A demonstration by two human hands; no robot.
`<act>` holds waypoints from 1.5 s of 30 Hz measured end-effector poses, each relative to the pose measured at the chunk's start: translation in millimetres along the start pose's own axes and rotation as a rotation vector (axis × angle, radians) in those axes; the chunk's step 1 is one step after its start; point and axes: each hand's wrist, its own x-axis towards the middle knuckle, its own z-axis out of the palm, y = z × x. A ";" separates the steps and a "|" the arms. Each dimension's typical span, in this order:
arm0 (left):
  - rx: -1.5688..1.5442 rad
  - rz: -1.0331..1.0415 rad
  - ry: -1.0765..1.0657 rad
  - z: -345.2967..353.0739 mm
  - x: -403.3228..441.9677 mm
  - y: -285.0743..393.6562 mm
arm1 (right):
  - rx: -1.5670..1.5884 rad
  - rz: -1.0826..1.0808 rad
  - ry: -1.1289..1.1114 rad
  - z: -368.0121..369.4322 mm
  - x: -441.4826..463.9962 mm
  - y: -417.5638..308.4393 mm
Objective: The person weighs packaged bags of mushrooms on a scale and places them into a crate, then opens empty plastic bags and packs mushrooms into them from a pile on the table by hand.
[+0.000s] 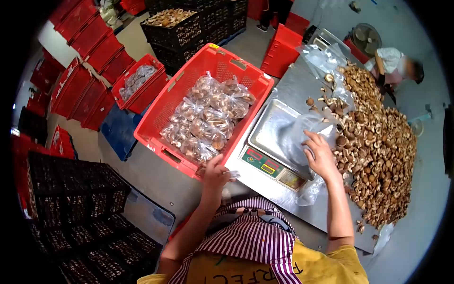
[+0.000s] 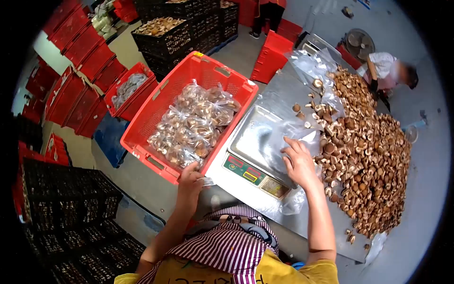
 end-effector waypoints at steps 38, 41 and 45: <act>0.298 0.021 -0.372 91.7 141.4 -42.6 | 1.014 1.023 0.550 85.8 -73.4 23.1; 0.411 0.103 -0.316 83.3 167.9 -46.0 | 0.590 0.792 0.612 86.8 -47.8 38.6; 0.493 0.128 -0.299 81.1 176.8 -46.3 | 0.334 0.621 0.624 101.2 -4.5 45.6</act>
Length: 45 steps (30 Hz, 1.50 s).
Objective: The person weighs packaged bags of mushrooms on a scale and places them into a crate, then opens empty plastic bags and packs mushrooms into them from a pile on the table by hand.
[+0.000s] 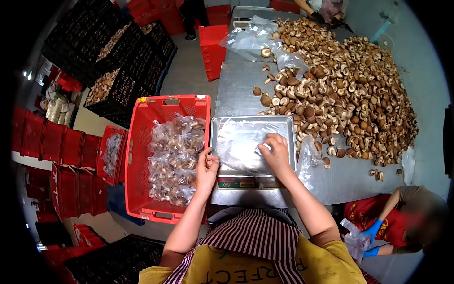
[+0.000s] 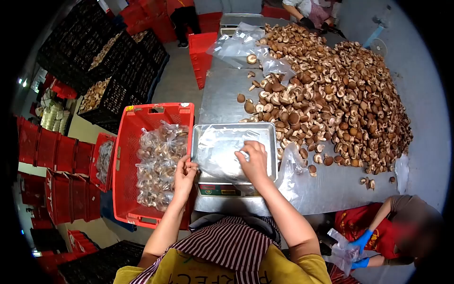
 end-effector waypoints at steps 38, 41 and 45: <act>-0.157 -0.063 -0.023 -36.4 -8.2 -29.2 | -0.280 -0.026 -0.151 50.8 13.1 -6.5; -0.085 -0.054 -0.039 -35.7 -6.4 -30.6 | -0.432 -0.074 -0.093 58.3 18.9 6.0; -0.186 -0.037 0.002 -32.5 -6.9 -22.8 | -0.378 -0.013 0.021 31.1 34.9 -7.6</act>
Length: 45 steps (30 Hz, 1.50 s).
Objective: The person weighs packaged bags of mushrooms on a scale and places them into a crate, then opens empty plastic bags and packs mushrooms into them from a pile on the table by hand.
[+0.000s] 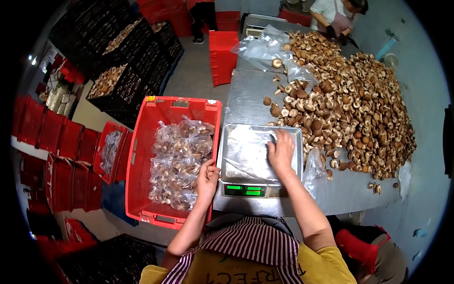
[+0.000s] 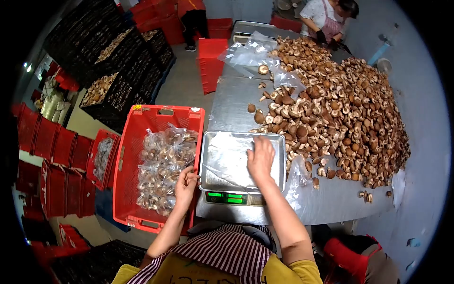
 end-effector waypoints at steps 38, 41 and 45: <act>0.217 0.027 -0.364 53.0 -13.6 -16.2 | -0.031 0.435 -0.400 -77.7 -46.9 50.4; 0.224 0.032 -0.363 52.3 -14.6 -17.4 | -0.187 0.387 -0.669 -66.3 -50.2 55.4; 0.217 0.045 -0.354 51.7 -14.8 -24.4 | 0.366 0.510 -0.554 -71.5 -57.4 69.6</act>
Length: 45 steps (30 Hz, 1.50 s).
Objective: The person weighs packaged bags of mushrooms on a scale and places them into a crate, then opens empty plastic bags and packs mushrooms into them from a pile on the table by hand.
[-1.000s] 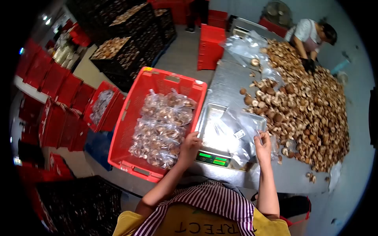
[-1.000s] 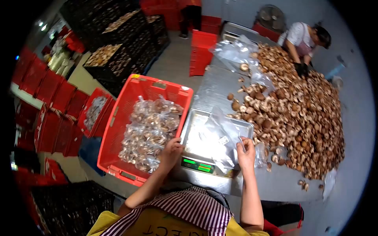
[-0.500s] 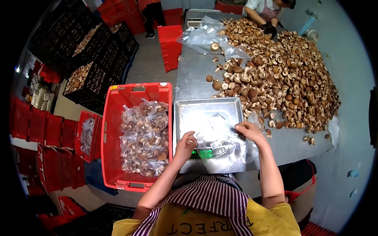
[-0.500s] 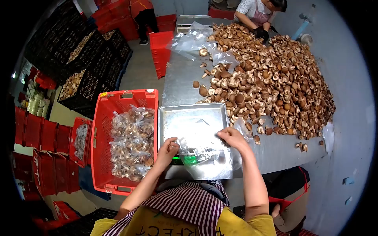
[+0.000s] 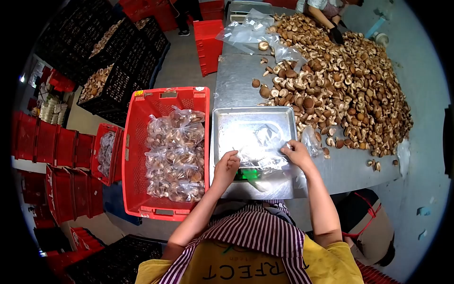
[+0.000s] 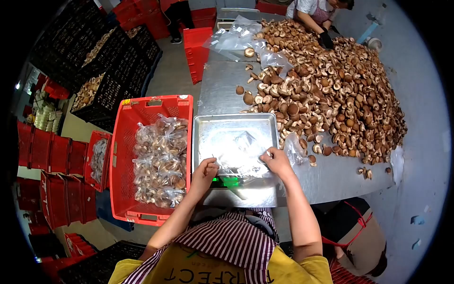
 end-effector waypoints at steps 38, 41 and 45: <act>0.788 0.460 -0.511 283.9 22.4 180.6 | 0.280 -0.116 0.630 -170.1 -170.3 145.3; 0.730 0.487 -0.628 322.9 32.0 158.3 | 0.456 -0.232 0.458 -174.1 -162.3 127.6; 0.570 0.369 -0.529 337.4 43.0 115.5 | 0.441 -0.060 0.428 -206.9 -155.0 163.8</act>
